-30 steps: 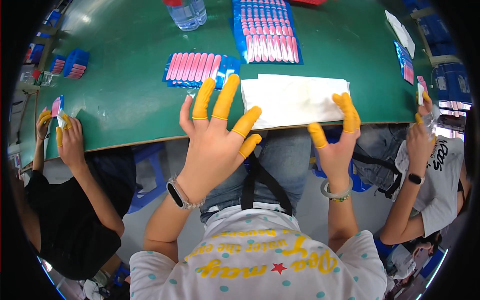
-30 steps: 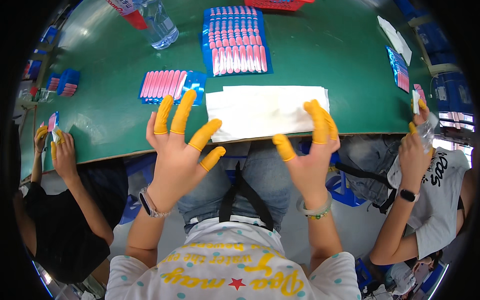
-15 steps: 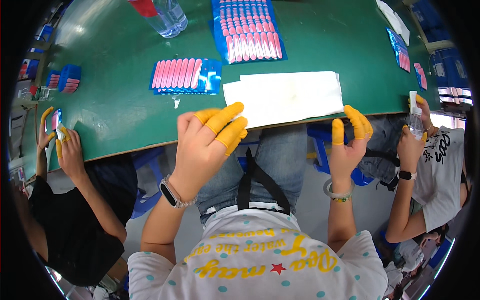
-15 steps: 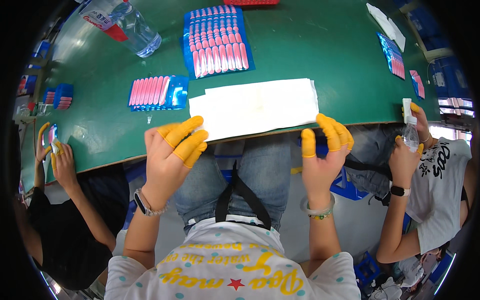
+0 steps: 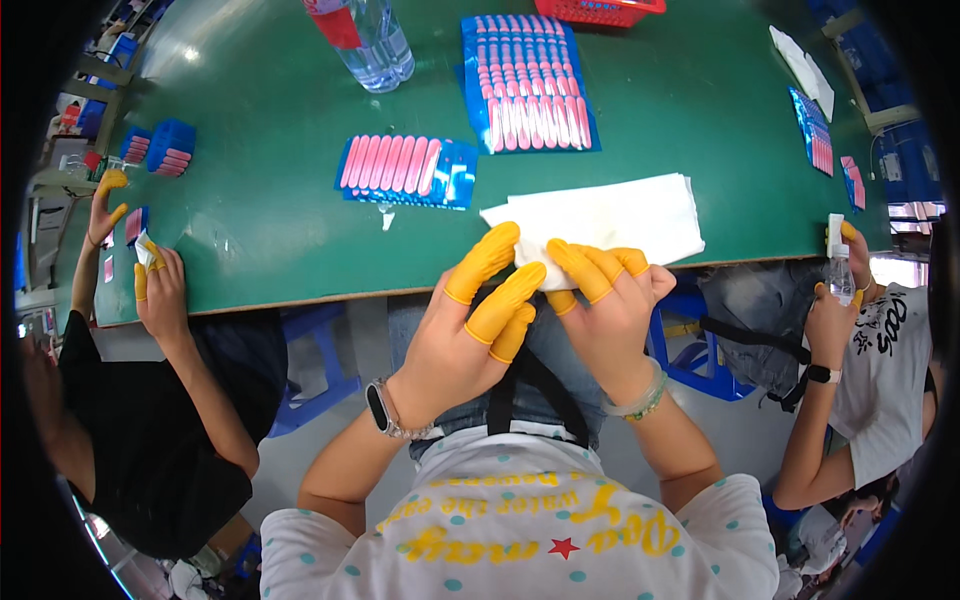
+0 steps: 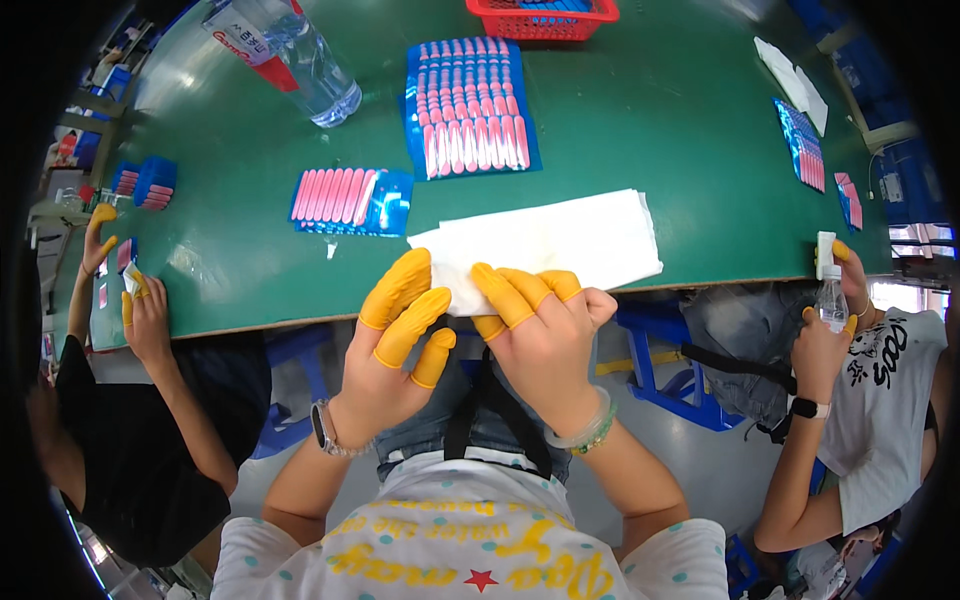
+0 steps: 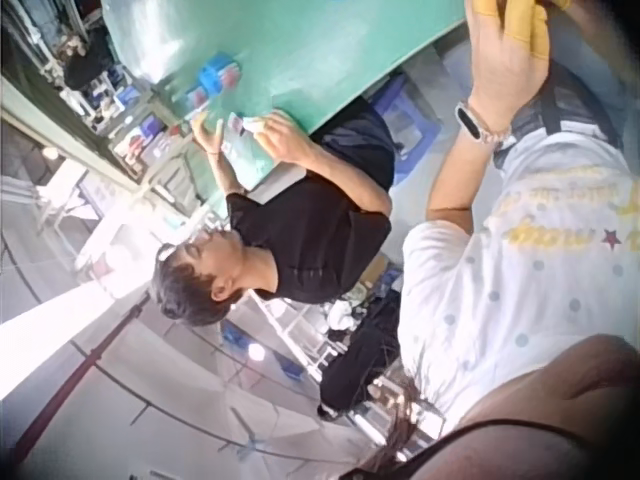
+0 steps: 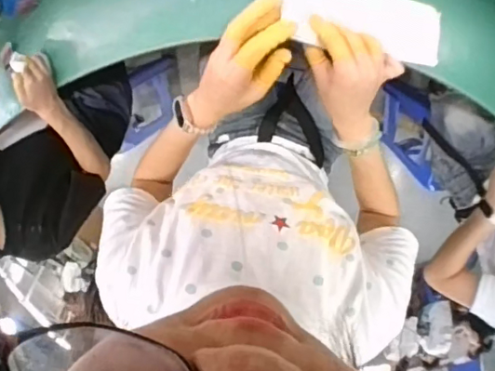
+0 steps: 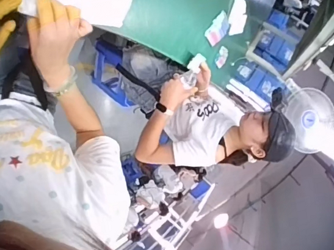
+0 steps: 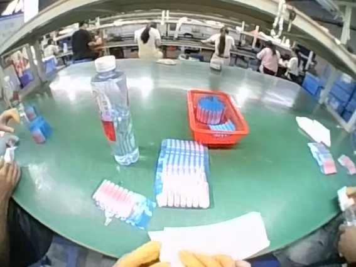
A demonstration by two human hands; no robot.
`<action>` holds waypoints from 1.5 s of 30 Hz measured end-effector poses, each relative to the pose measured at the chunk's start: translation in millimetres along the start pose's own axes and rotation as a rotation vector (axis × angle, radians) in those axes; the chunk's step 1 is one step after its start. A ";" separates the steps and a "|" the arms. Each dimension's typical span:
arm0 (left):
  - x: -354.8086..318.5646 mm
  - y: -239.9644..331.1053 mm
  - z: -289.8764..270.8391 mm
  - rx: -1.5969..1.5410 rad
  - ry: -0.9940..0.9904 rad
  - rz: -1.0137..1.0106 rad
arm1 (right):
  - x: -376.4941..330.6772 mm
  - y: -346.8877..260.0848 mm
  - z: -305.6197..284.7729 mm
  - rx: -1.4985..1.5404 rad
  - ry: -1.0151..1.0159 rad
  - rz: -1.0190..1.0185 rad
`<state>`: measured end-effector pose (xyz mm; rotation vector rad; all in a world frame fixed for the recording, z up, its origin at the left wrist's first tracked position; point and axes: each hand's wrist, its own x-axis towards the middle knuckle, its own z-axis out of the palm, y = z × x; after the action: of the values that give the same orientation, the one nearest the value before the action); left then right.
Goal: The person wipes small plastic components with a damp cloth and water, then organizes them on a green assembly table.
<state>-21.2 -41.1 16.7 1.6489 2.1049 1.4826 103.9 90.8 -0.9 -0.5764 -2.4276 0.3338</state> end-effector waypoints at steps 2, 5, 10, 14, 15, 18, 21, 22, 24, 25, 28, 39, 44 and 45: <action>8.8 -3.5 -4.6 -0.070 0.029 -0.008 | -1.9 -1.3 -1.6 0.036 -0.001 0.032; 31.5 -15.3 -15.4 0.102 -0.050 -0.063 | -7.1 -1.0 -5.9 0.092 0.064 0.289; 81.2 -18.9 1.0 0.152 -0.258 0.016 | -19.6 8.0 -5.7 0.094 0.136 0.369; 102.2 -22.2 12.1 0.249 -0.499 0.018 | -19.8 9.0 -2.7 0.214 0.314 0.458; 104.2 -22.4 15.9 0.241 -0.498 -0.006 | -18.9 8.8 -4.7 0.203 0.309 0.479; 105.9 -26.9 26.8 0.200 -0.422 0.018 | -20.9 15.9 -13.5 0.128 0.174 0.450; 111.5 -24.6 29.2 0.142 -0.461 0.000 | -19.2 25.4 -16.6 0.027 0.135 0.360; 111.1 -23.6 29.4 0.142 -0.465 -0.002 | -19.8 25.9 -17.0 0.028 0.133 0.365; 111.8 -23.5 28.4 0.250 -0.470 -0.022 | -18.7 27.5 -17.0 0.046 0.126 0.357; 111.2 -23.5 27.9 0.251 -0.470 -0.023 | -18.1 28.6 -16.5 0.047 0.126 0.357; 108.4 -23.6 24.4 0.047 -0.390 -0.052 | -18.3 29.4 -14.5 0.058 0.133 0.359; 100.8 -29.7 27.9 0.301 -0.369 0.183 | -22.0 27.7 -28.9 -0.013 0.113 0.369; 88.3 -24.4 25.7 0.326 -0.235 0.158 | -19.7 69.1 -39.8 -0.129 0.204 0.497; 82.6 -20.2 23.6 0.341 -0.183 0.160 | -16.5 73.3 -42.8 -0.152 0.194 0.509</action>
<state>-56.0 39.2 28.3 2.0212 2.2632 0.9958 165.8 151.0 -2.8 -1.2395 -2.1053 0.2836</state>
